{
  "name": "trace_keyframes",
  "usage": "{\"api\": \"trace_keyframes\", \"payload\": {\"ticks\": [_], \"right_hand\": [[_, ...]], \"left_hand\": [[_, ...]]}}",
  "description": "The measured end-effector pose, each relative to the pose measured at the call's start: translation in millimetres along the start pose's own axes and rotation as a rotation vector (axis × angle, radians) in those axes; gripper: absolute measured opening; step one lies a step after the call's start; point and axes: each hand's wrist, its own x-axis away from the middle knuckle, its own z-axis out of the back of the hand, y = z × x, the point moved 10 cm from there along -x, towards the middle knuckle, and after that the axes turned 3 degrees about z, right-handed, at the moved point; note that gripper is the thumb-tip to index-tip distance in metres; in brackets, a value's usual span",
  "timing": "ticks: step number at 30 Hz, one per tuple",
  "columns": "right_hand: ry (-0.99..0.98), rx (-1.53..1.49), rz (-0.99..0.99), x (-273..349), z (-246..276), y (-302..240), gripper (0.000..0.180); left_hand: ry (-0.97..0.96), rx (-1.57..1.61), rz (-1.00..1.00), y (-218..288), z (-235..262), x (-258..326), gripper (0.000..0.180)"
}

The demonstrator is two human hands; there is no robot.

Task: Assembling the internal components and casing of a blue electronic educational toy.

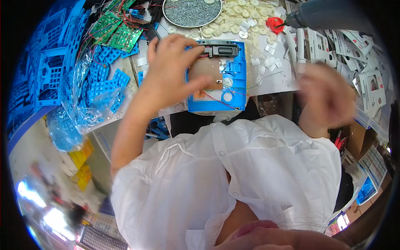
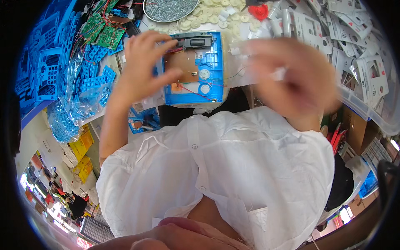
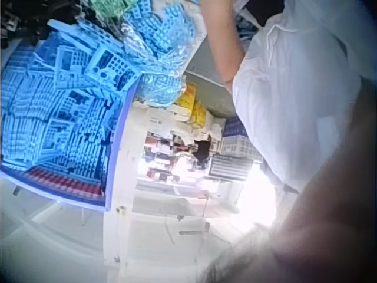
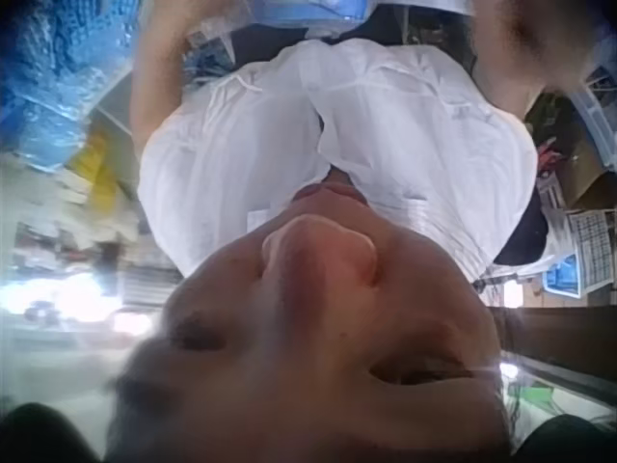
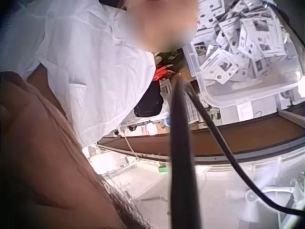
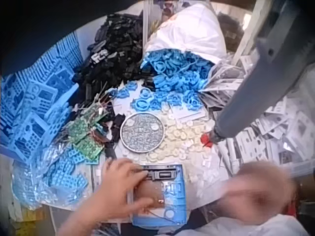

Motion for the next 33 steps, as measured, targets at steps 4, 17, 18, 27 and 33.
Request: {"api": "trace_keyframes", "payload": {"ticks": [4,17,18,27,33], "right_hand": [[0.548,0.39,0.197,-25.8,64.1,31.0,0.038],[0.479,-0.576,-0.074,-93.0,-18.8,60.6,0.054],[0.451,-0.702,0.023,-90.1,-21.4,59.0,0.053],[0.201,-0.909,-0.297,-57.7,-61.1,68.1,0.045],[-0.17,-1.15,0.014,-28.4,-64.3,21.7,0.045]], "left_hand": [[0.226,-0.084,0.106,-47.8,30.2,-61.3,0.015],[0.081,-0.415,0.097,-88.6,-36.0,-103.2,0.022],[0.075,-0.415,0.087,-90.0,-38.6,-103.9,0.023],[-0.076,0.155,-0.006,5.5,-16.2,-48.9,0.014],[0.217,0.201,-0.149,52.6,-15.1,1.4,0.017]]}}
